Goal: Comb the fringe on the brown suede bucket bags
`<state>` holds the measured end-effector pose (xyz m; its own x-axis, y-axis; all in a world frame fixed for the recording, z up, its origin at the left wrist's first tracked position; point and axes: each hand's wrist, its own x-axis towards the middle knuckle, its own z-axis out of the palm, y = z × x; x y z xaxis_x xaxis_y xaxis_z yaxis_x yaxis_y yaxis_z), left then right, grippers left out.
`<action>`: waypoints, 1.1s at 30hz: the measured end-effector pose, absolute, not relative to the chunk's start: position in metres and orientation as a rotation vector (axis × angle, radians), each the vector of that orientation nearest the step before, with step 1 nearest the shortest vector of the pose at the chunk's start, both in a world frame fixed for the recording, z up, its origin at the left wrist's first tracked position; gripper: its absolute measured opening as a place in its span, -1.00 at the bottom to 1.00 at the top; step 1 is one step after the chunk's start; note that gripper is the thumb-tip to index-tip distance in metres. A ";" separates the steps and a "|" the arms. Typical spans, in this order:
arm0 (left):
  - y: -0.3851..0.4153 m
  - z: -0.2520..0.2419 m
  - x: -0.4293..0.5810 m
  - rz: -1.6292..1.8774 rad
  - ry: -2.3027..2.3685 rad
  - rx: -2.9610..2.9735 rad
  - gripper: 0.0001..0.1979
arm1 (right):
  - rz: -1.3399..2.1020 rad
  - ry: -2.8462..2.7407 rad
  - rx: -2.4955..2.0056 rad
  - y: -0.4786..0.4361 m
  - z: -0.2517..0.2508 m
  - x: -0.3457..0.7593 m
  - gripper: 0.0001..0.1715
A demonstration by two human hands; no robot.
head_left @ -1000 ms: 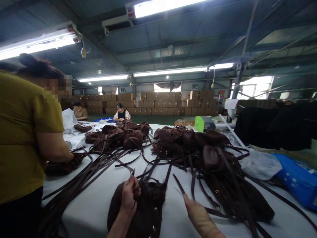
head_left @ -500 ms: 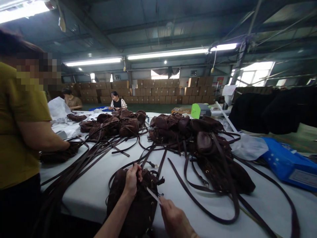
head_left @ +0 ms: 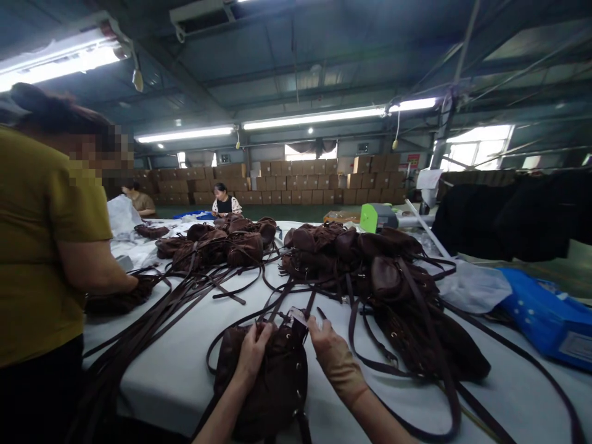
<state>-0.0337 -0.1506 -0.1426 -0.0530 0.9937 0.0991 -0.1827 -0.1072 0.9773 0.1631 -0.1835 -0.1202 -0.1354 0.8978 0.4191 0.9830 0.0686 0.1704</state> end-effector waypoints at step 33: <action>-0.184 -0.094 -0.026 1.243 0.789 1.604 -0.62 | 1.207 -1.144 -1.249 -0.252 -0.104 0.156 -0.26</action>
<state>-0.0263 -0.1844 -0.0938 0.2825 0.8882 0.3624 -0.0496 -0.3637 0.9302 0.1556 -0.2523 -0.1038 0.0492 0.9981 -0.0380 -0.0159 -0.0373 -0.9992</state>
